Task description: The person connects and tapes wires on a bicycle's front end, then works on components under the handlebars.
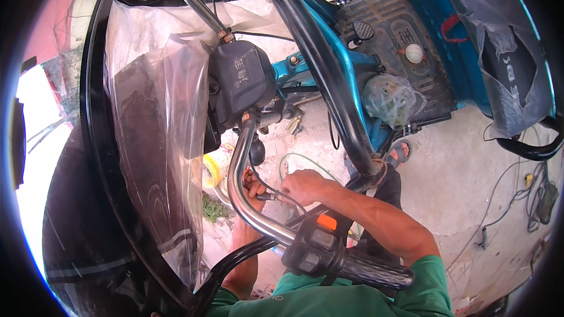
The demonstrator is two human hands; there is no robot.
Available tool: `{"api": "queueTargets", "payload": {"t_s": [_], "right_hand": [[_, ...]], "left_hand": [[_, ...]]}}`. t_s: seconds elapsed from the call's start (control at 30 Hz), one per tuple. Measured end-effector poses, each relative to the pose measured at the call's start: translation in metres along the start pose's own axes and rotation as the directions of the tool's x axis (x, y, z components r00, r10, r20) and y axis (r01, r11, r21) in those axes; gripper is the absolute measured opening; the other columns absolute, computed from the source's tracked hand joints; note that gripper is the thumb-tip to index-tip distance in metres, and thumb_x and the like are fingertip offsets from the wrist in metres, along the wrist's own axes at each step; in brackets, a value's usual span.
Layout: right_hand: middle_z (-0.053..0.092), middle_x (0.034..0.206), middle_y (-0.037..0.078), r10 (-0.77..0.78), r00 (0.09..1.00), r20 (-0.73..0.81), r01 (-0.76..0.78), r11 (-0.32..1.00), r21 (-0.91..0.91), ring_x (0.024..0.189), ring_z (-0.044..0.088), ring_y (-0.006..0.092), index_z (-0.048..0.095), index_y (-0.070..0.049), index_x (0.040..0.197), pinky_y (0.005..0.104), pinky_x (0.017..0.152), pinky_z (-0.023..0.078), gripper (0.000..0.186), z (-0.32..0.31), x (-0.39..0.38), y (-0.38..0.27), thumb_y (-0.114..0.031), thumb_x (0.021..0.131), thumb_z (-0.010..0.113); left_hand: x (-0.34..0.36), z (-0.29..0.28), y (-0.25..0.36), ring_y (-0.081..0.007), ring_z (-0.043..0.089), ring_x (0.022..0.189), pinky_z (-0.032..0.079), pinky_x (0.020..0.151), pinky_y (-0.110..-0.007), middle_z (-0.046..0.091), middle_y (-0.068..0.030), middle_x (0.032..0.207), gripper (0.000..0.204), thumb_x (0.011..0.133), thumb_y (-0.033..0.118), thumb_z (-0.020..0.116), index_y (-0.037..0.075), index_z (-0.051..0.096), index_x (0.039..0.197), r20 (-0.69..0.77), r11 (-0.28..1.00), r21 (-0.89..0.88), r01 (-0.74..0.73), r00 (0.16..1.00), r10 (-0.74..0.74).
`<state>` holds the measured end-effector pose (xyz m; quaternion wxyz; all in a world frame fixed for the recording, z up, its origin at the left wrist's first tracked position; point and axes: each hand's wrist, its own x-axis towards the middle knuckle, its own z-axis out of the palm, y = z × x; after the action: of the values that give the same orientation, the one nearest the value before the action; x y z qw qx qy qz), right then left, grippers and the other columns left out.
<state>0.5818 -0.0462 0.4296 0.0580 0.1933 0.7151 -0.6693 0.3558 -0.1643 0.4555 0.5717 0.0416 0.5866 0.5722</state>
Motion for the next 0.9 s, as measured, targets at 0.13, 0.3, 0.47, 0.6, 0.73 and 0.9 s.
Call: {"api": "queueTargets", "payload": {"t_s": [0.13, 0.3, 0.47, 0.6, 0.73, 0.9], "right_hand": [[0.071, 0.089, 0.020, -0.011, 0.999, 0.038, 0.009, 0.999, 0.052, 0.087, 0.069, 0.0391, 0.074, -0.007, 0.090, 0.0480, 0.077, 0.052, 0.036, -0.005, 0.000, 0.000, -0.041, 0.088, 0.064], [0.070, 0.090, 0.022, -0.027, 0.997, 0.068, 0.017, 0.989, 0.148, 0.088, 0.067, 0.0413, 0.072, -0.004, 0.091, 0.0479, 0.079, 0.051, 0.037, -0.008, 0.000, -0.001, -0.039, 0.091, 0.058], [0.068, 0.082, 0.021, -0.069, 0.996, 0.052, 0.051, 0.954, 0.297, 0.079, 0.066, 0.0362, 0.070, -0.001, 0.088, 0.0458, 0.075, 0.049, 0.037, 0.004, 0.009, 0.013, -0.034, 0.093, 0.053], [0.064, 0.069, 0.011, -0.016, 0.991, 0.133, -0.053, 0.862, 0.505, 0.066, 0.059, 0.0219, 0.068, 0.001, 0.083, 0.0383, 0.066, 0.046, 0.041, 0.009, 0.015, 0.021, -0.034, 0.096, 0.051], [0.062, 0.067, 0.006, -0.007, 0.994, 0.109, -0.046, 0.879, 0.474, 0.064, 0.056, 0.0174, 0.068, 0.000, 0.082, 0.0356, 0.063, 0.044, 0.042, 0.003, 0.011, 0.013, -0.036, 0.096, 0.052], [0.073, 0.089, 0.012, 0.061, 0.977, 0.206, -0.134, 0.924, 0.358, 0.081, 0.065, 0.0190, 0.072, 0.000, 0.102, 0.0357, 0.078, 0.050, 0.042, -0.006, 0.011, 0.009, -0.036, 0.100, 0.049]], "left_hand": [[0.000, 0.019, 0.007, -0.0179, 0.065, 0.092, 0.054, 0.079, -0.031, 0.067, -0.0088, 0.100, 0.024, 0.099, 0.017, 0.054, 0.001, 0.059, 0.117, -0.008, 0.991, -0.116, 0.069, 0.998, -0.070], [0.000, 0.033, 0.015, -0.0209, 0.065, 0.091, 0.054, 0.079, -0.033, 0.067, -0.0084, 0.100, 0.029, 0.103, 0.029, 0.046, 0.006, 0.062, 0.109, 0.073, 0.966, -0.208, 0.156, 0.987, -0.144], [-0.001, 0.041, 0.015, -0.0185, 0.065, 0.084, 0.053, 0.073, -0.031, 0.065, -0.0044, 0.090, 0.022, 0.101, 0.026, 0.050, 0.008, 0.064, 0.104, -0.094, 0.978, -0.178, 0.112, 0.987, -0.130], [-0.001, 0.054, 0.019, -0.0091, 0.048, 0.056, 0.041, 0.054, -0.023, 0.059, 0.0038, 0.076, 0.017, 0.099, 0.024, 0.053, 0.011, 0.064, 0.099, -0.097, 0.975, -0.186, 0.123, 0.985, -0.143], [0.006, 0.046, 0.011, -0.0068, 0.029, 0.044, 0.027, 0.045, -0.021, 0.054, 0.0068, 0.069, 0.016, 0.098, 0.025, 0.055, 0.014, 0.063, 0.089, -0.255, 0.987, -0.140, 0.083, 0.960, -0.117], [0.004, 0.054, 0.014, -0.0073, 0.029, 0.046, 0.026, 0.048, -0.024, 0.045, 0.0078, 0.062, 0.017, 0.096, 0.028, 0.058, 0.017, 0.062, 0.083, -0.253, 0.984, -0.118, 0.136, 0.954, -0.162]]}}
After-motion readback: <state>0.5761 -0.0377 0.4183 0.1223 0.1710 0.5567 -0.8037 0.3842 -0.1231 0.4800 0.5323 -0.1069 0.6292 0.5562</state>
